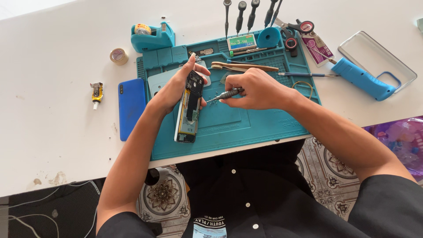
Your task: The person uses a screwdriver to remove screws from a disassembled smartphone and places them on the work mat. Then, using a plastic pry tool, the person carefully lifts and disconnects a ribbon cable from the phone's motherboard.
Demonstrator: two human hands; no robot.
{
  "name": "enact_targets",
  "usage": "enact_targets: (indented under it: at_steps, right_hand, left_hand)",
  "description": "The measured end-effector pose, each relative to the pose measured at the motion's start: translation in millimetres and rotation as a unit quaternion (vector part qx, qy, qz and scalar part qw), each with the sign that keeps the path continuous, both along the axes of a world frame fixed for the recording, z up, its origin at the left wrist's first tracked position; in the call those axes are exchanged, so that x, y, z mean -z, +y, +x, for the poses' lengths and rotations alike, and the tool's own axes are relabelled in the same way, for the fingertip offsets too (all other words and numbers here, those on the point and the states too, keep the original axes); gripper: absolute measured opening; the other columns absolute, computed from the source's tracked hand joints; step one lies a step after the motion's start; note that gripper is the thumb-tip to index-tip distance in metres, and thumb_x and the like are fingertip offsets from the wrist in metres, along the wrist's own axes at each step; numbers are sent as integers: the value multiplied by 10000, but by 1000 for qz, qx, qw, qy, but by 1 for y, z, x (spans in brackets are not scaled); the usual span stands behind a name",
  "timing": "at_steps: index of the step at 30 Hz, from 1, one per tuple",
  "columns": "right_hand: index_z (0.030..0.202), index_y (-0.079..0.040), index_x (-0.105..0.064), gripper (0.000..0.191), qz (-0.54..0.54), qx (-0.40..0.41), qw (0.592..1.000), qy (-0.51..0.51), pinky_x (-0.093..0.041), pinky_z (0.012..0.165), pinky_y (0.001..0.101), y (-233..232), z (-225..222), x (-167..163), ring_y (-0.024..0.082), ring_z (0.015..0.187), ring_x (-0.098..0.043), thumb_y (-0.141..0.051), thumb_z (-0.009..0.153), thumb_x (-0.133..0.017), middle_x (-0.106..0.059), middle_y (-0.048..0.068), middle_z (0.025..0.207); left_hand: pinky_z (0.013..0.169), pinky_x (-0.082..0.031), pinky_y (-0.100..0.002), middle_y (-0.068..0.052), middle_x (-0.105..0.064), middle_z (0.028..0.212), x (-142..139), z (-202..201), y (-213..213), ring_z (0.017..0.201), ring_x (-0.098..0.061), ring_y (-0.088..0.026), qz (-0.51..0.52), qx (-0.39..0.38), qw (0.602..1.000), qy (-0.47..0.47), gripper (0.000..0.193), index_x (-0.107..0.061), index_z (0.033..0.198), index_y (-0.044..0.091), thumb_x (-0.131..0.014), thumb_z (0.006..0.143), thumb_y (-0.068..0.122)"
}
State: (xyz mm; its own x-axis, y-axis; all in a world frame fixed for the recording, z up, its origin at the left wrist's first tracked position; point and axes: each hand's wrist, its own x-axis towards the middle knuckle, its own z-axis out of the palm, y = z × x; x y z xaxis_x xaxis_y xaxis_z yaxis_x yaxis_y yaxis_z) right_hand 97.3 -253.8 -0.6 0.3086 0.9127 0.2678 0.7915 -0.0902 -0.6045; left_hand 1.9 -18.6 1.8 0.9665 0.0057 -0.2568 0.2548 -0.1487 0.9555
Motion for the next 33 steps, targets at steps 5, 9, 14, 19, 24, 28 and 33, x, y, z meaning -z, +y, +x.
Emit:
enact_targets:
  at_steps: [5,9,14,19,24,28,33]
  right_hand:
    - [809,-52,-642,331,-19,7,1000,-5,-396,484,350,0,1,0,201,442,-544,-350,865,-775,-588,55,539]
    - [802,-52,-642,340,-15,2,1000,-17,-402,497,347,-1,2,1,202,459,-544,-356,863,-780,-583,54,546]
    - [784,-55,-643,335,-30,5,999,-19,-404,498,342,-1,2,0,193,454,-546,-354,860,-775,-590,45,543]
    - [785,-56,-651,331,-43,7,999,-17,-395,490,348,-1,3,0,191,446,-541,-354,860,-773,-592,42,539]
    - [791,-52,-647,340,-23,-3,1000,-15,-410,498,330,-2,3,0,170,468,-550,-358,866,-774,-600,32,562]
    - [790,-46,-645,340,-40,6,999,-16,-393,490,344,-3,3,0,188,453,-534,-350,866,-776,-577,49,541]
    - [785,-39,-642,360,-39,15,999,-21,-384,490,355,-3,4,-1,195,448,-516,-353,891,-784,-553,60,530]
  left_hand:
    - [498,-638,-308,-114,-646,940,0,0,-1,600,-756,-210,1,0,1000,3,786,-578,1177,58,-265,926,733]
    - [504,-646,-307,-111,-645,940,-1,0,-2,607,-760,-207,5,2,1000,2,780,-577,1180,58,-266,927,727]
    - [499,-640,-310,-109,-648,939,-3,0,-3,595,-754,-204,9,0,1000,5,775,-585,1177,53,-266,936,716]
    - [507,-640,-317,-99,-638,940,-6,0,-4,587,-743,-198,5,-2,1000,16,765,-588,1173,50,-262,946,703]
    - [517,-626,-305,-87,-619,930,-7,-1,-5,579,-732,-198,1,3,1000,11,767,-598,1173,44,-271,959,703]
    - [507,-628,-311,-83,-617,926,-7,-1,-5,581,-732,-195,-5,5,1000,10,764,-591,1174,42,-277,954,703]
    - [520,-638,-319,-103,-643,962,-6,0,-4,595,-738,-200,-12,7,1000,14,754,-576,1193,47,-284,953,699]
